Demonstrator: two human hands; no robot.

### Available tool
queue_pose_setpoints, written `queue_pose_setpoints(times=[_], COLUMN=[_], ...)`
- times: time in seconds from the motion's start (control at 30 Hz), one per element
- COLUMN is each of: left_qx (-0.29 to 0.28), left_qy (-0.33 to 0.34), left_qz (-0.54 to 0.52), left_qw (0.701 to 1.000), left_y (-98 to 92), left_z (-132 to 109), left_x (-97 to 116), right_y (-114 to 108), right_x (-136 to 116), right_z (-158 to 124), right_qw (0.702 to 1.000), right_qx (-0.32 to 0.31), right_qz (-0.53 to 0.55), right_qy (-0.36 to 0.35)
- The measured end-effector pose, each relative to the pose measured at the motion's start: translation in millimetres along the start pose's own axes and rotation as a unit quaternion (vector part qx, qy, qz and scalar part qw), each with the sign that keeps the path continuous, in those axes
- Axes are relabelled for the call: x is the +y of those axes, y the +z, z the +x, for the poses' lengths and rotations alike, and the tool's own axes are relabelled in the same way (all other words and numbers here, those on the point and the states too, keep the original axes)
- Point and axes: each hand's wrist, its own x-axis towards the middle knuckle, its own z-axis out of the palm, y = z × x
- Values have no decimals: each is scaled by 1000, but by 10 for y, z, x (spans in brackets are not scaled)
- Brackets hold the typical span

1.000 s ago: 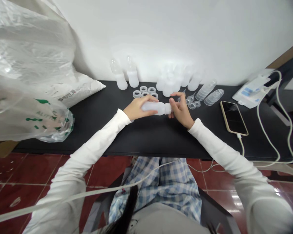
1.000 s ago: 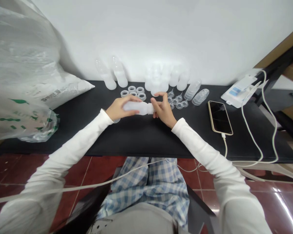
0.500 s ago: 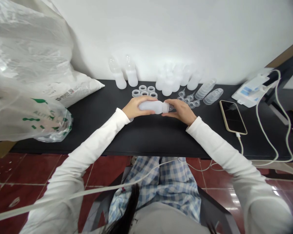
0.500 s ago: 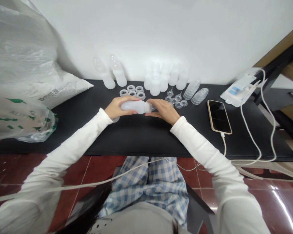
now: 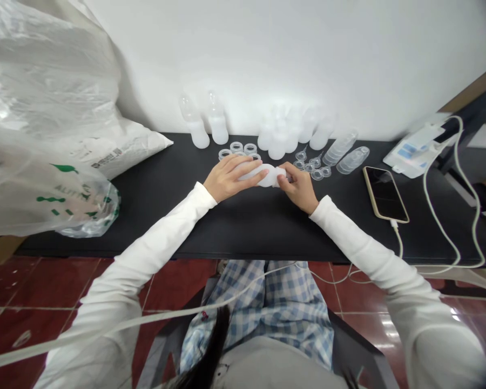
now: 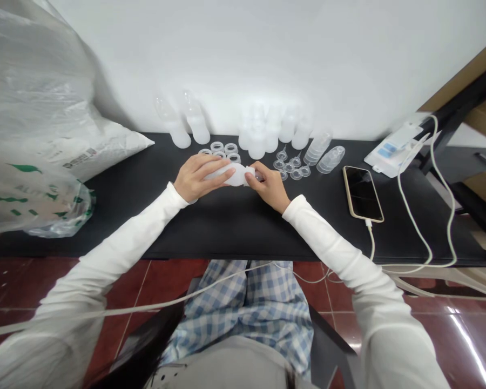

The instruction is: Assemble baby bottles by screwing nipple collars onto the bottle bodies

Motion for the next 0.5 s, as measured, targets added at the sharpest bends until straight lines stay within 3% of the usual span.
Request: queue_pose_setpoints(times=[0.1,0.23,0.33,0.43,0.5], left_qx=[-5,-14,6,30,37], left_qy=[0,6,-6,-13,-7], left_qz=[22,48,72,92,106], left_qw=[1000,999,997,995,994], left_y=[-6,-25,-31,-31,-24], left_z=[2,-9,-31,-56,-70], left_x=[-10,-52,-102,-166,-209], right_y=[11,-73,-301,-612,-788], right_x=[24,139,266,454,597], right_z=[15,90,197,302,342], right_qw=[999,982,951,908,892], right_qx=[-33,-29,70,250,298], right_qz=[-1,-166,-275,-329,-336], right_qy=[11,-89,-120,-66,-40])
